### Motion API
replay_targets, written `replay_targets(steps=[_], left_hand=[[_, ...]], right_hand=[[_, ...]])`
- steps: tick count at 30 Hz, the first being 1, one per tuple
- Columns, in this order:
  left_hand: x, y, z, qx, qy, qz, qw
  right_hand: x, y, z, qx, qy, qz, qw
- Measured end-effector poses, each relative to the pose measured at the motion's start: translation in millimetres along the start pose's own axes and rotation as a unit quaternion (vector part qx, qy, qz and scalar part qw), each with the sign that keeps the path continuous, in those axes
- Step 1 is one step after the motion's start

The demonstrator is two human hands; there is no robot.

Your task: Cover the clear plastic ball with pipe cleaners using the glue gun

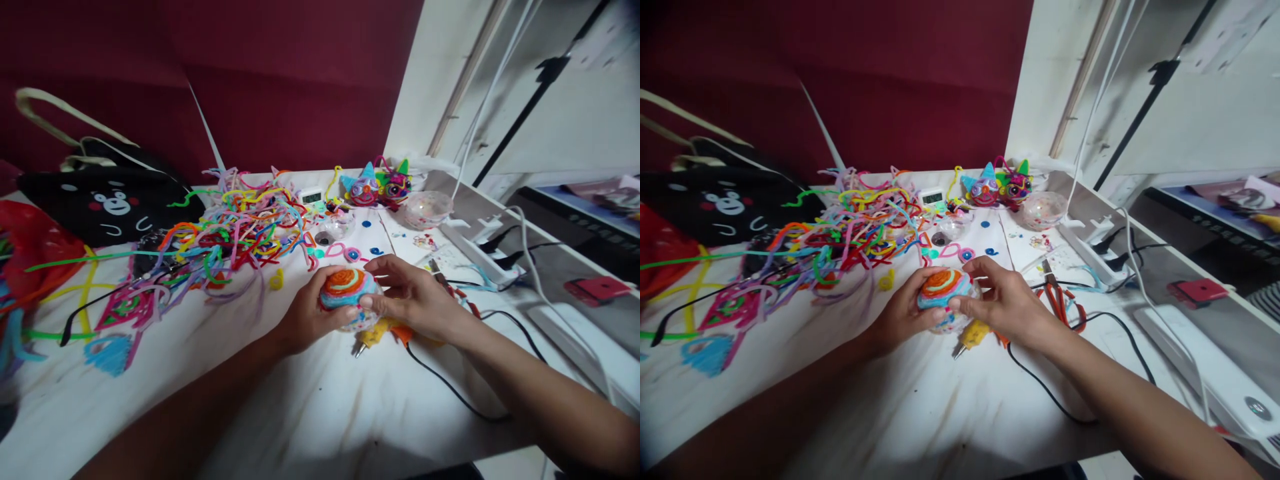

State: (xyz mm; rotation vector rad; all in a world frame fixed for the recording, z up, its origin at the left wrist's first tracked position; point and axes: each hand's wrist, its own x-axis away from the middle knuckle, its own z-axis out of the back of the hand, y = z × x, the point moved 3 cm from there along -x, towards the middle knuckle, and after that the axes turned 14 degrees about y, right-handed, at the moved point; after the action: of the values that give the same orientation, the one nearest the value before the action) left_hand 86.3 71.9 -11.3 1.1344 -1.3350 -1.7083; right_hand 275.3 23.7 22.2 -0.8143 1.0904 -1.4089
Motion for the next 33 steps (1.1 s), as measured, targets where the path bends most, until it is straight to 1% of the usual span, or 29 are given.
replay_targets(steps=[4, 8, 10, 15, 23, 26, 33], left_hand=[[-2.0, -1.5, 0.2, -0.013, 0.004, 0.007, 1.0], [-3.5, -3.6, 1.8, -0.023, 0.02, 0.011, 0.999], [-3.6, -3.4, 1.8, -0.026, 0.026, 0.005, 0.999], [-2.8, -1.6, 0.4, -0.036, 0.034, -0.001, 0.999], [-2.9, 2.5, 0.3, -0.06, 0.04, 0.013, 0.997], [-2.7, 3.0, 0.4, -0.067, 0.042, 0.017, 0.997], [-1.3, 3.4, 0.1, -0.074, 0.056, 0.01, 0.996]], right_hand=[[-0.2, -2.4, -4.4, 0.012, 0.001, 0.009, 1.0], [1.4, -1.2, -5.1, -0.008, -0.044, -0.003, 0.999], [2.1, -0.4, -4.4, -0.017, -0.051, -0.001, 0.999], [3.3, -0.1, -5.5, -0.013, -0.046, 0.011, 0.999], [3.2, -2.1, -6.7, 0.031, -0.028, 0.041, 0.998], [4.0, -2.1, -6.6, 0.046, -0.031, 0.052, 0.997], [3.4, -0.5, -8.9, 0.044, -0.019, 0.045, 0.998]])
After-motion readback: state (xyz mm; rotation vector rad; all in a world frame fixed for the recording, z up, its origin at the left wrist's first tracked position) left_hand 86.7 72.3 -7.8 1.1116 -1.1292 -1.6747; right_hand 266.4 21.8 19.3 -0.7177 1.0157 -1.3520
